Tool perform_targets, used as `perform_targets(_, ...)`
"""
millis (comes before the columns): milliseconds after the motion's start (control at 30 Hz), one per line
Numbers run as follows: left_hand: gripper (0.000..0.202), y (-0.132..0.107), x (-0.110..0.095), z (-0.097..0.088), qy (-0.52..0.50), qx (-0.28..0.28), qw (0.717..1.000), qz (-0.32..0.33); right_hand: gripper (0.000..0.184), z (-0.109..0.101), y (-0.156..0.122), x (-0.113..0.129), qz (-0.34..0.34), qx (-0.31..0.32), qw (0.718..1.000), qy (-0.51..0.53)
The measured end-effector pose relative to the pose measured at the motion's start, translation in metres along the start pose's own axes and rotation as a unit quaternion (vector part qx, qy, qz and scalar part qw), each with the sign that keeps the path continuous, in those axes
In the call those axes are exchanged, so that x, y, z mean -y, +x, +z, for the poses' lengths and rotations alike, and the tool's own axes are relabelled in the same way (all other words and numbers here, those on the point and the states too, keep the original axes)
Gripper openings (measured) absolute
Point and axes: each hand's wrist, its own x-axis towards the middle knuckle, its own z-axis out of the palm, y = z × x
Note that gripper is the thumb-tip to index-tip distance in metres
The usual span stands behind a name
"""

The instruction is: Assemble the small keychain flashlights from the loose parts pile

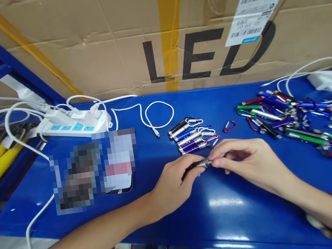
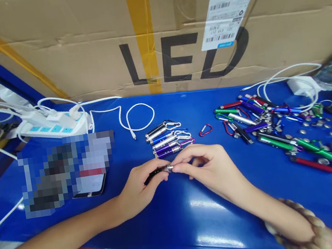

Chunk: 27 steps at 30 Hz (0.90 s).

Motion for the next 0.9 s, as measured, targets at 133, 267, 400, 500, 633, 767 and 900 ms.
perform_targets(133, 0.016, -0.001, -0.001, 0.000, -0.002, 0.013, 1.000, 0.002, 0.013, -0.003, 0.005, 0.000, 0.097, 0.044, 0.993, 0.045)
perform_targets(267, 0.016, 0.000, -0.002, -0.001, -0.004, 0.032, 0.999, 0.000, 0.016, -0.006, 0.010, -0.005, 0.168, 0.072, 0.981, 0.073)
perform_targets(400, 0.017, 0.001, -0.001, -0.001, -0.005, 0.044, 0.999, 0.001, 0.016, -0.007, 0.012, -0.010, 0.168, 0.066, 0.982, 0.054)
perform_targets(500, 0.017, 0.002, 0.000, -0.001, 0.000, 0.050, 0.999, 0.007, 0.015, -0.006, 0.011, -0.011, 0.154, 0.060, 0.986, 0.032)
perform_targets(633, 0.017, 0.002, 0.002, -0.001, 0.006, 0.043, 0.999, 0.016, 0.014, -0.005, 0.009, -0.011, 0.136, 0.050, 0.989, 0.008)
perform_targets(767, 0.015, 0.002, 0.004, 0.000, 0.026, 0.025, 0.999, 0.018, 0.015, -0.001, 0.008, -0.010, 0.145, 0.037, 0.989, 0.007)
perform_targets(900, 0.013, 0.001, 0.006, 0.002, 0.038, 0.013, 0.999, 0.020, 0.016, 0.002, 0.009, -0.008, 0.184, 0.039, 0.982, 0.017)
